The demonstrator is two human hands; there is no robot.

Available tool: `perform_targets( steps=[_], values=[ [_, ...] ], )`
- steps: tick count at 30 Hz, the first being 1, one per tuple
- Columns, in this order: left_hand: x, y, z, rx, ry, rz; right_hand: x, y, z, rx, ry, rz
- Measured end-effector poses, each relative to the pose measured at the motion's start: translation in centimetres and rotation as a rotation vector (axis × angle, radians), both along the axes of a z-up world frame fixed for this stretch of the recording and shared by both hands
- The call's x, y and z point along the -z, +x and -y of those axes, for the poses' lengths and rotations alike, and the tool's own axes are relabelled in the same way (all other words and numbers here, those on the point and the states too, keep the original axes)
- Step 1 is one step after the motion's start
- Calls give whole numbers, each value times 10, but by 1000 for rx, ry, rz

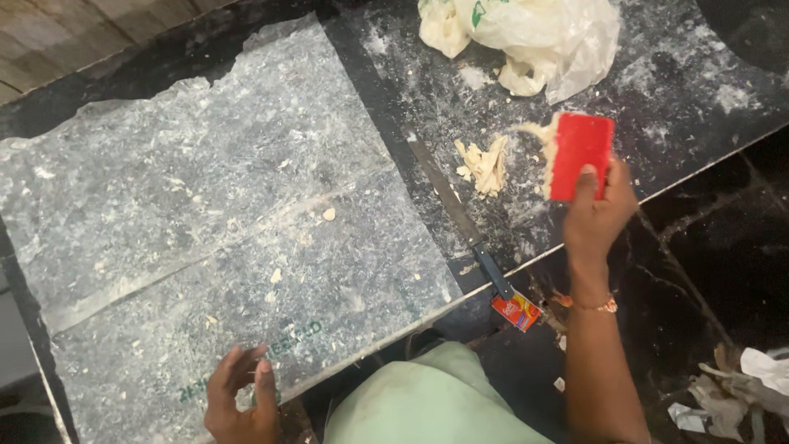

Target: The person cleans a work surface by using a red scraper to collect debris and then using a piece of plastic to wipe the table.

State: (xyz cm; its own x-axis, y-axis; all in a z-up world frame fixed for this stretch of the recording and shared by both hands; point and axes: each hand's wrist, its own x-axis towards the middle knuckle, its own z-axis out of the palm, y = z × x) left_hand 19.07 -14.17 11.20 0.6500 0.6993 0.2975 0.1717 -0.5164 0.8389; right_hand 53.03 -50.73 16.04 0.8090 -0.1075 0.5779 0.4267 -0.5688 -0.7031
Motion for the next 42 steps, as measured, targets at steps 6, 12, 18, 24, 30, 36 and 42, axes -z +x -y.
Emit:
perform_targets(
  steps=[6,12,18,24,30,36,42],
  values=[
    [-21,19,24,-11,-69,82,1,11,-17,33,-9,221],
    [-26,31,29,101,6,5,13,20,-17,9,-221,42],
    [-25,21,24,40,-177,-18,4,6,-15,87,-147,-148],
    [-18,18,3,91,-164,-2,24,11,-17,-108,222,253],
    [-6,25,-10,141,-176,32,66,22,-21,140,-186,-117],
    [-6,3,-23,107,-190,-41,46,13,-3,78,86,-11],
    [-11,-2,-28,114,-189,-29,36,13,-4,-40,267,170]
  ],
)
